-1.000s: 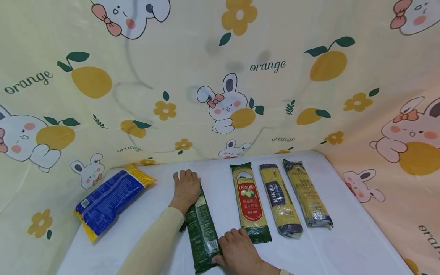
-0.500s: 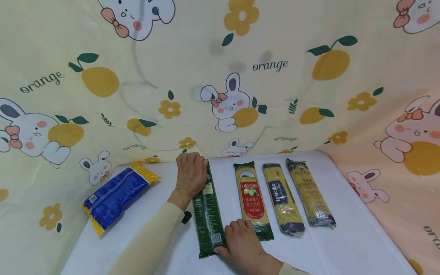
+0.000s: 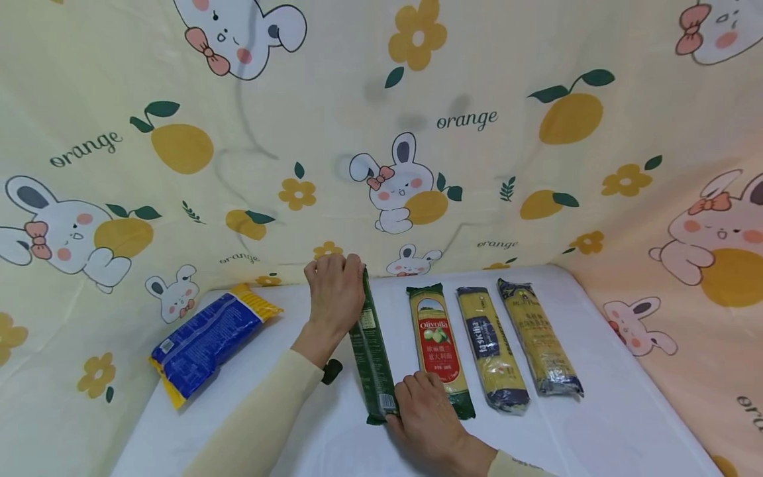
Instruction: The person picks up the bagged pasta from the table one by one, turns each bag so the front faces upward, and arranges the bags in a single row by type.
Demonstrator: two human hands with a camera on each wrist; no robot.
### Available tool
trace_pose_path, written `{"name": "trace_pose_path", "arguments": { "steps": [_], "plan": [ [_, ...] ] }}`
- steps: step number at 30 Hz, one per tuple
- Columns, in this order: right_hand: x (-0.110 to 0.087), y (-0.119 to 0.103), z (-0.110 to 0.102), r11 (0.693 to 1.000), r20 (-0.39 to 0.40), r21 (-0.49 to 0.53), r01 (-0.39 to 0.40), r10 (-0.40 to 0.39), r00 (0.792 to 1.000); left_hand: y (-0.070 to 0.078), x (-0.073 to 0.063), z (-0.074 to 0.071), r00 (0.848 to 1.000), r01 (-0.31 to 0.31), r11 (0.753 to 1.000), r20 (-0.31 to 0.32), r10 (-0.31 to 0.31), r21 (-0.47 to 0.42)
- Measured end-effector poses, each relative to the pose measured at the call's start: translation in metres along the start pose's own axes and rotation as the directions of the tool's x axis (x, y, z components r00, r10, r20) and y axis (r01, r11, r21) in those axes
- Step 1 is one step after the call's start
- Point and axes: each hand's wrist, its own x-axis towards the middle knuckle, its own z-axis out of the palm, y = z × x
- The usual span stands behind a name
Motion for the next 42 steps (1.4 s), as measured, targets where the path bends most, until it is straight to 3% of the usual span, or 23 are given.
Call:
{"name": "trace_pose_path", "arguments": {
  "steps": [3,11,21,26,32,37,42],
  "plan": [
    [-0.002,0.001,-0.003,0.998,-0.004,-0.059,0.024,-0.025,1.000,0.007,0.006,-0.009,0.998,0.014,0.999,0.060,-0.016,0.035],
    [-0.005,-0.007,-0.006,0.984,-0.009,-0.175,0.041,-0.043,0.999,0.020,0.015,-0.018,0.992,-0.094,0.996,0.084,0.093,0.009],
    [-0.004,-0.019,-0.004,0.978,-0.027,-0.209,0.001,-0.006,1.000,0.023,0.016,-0.025,0.974,-0.142,0.990,0.181,0.137,0.016],
    [-0.003,-0.018,-0.007,0.978,-0.069,-0.206,-0.030,0.016,0.998,0.021,0.014,-0.025,0.978,-0.106,0.984,0.163,0.129,-0.143],
    [-0.001,-0.015,-0.009,0.989,-0.053,-0.149,-0.008,0.000,0.999,0.012,0.012,-0.029,0.979,-0.061,0.931,0.161,0.126,-0.360],
    [0.003,0.004,-0.006,0.991,-0.111,-0.119,-0.057,0.044,0.993,-0.002,0.007,-0.030,0.973,-0.049,0.913,0.185,0.135,-0.405],
    [0.014,0.026,0.000,0.975,-0.166,-0.175,-0.134,0.105,0.981,-0.015,-0.001,-0.029,0.974,0.001,0.913,0.208,0.092,-0.409]
  ]
}}
